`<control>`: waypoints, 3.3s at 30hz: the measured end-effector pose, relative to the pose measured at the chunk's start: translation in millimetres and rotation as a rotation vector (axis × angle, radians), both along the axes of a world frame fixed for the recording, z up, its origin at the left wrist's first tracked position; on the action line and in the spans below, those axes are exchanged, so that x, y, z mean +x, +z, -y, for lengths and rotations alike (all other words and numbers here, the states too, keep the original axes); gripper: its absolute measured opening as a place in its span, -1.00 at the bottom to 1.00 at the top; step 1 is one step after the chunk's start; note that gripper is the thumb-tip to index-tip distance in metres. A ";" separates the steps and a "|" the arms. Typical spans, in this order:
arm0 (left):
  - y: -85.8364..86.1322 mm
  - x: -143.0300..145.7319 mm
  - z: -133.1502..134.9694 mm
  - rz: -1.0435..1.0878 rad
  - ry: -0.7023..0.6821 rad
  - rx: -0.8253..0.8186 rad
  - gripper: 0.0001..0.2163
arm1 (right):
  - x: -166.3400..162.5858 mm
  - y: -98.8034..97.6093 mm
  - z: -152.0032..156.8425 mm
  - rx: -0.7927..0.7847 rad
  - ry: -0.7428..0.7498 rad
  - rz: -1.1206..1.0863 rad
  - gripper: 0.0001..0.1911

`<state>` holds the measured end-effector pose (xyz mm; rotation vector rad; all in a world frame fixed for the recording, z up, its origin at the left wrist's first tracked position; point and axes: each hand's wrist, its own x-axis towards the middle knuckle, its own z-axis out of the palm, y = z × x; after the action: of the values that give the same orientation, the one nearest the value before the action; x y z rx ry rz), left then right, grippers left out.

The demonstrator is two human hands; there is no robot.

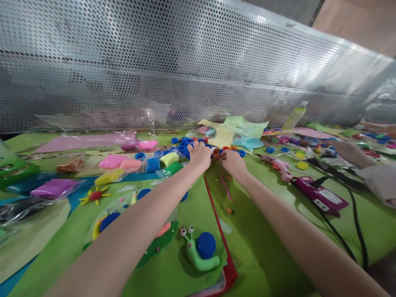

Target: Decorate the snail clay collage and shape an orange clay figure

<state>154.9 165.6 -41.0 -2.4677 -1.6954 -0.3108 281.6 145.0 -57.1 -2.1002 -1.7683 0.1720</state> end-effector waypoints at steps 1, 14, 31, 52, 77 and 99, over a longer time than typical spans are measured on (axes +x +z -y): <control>0.0 0.8 -0.3 0.001 -0.006 0.004 -0.71 | 0.1 0.6 0.3 0.002 0.007 -0.006 -0.78; 7.7 0.7 4.7 0.051 -0.039 -0.046 -0.70 | 10.9 0.4 0.3 -0.036 0.114 -0.122 -0.77; 11.5 0.0 9.2 0.090 -0.001 -0.099 -0.70 | 2.8 7.3 7.4 0.063 0.110 -0.230 -0.79; 13.4 -0.8 3.4 0.058 -0.057 -0.086 -0.70 | 12.0 -5.2 -9.6 -0.034 0.151 -0.224 -0.70; 5.4 1.7 -2.4 0.013 0.008 -0.091 -0.71 | 22.2 2.0 -13.8 -0.081 0.182 -0.252 -0.73; 1.2 3.6 -1.5 0.004 -0.004 -0.060 -0.73 | 12.6 8.5 -12.0 0.051 0.094 -0.426 -0.78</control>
<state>158.5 167.1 -39.8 -2.5143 -1.7258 -0.2695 294.2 157.0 -48.6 -1.7801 -1.5910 0.5501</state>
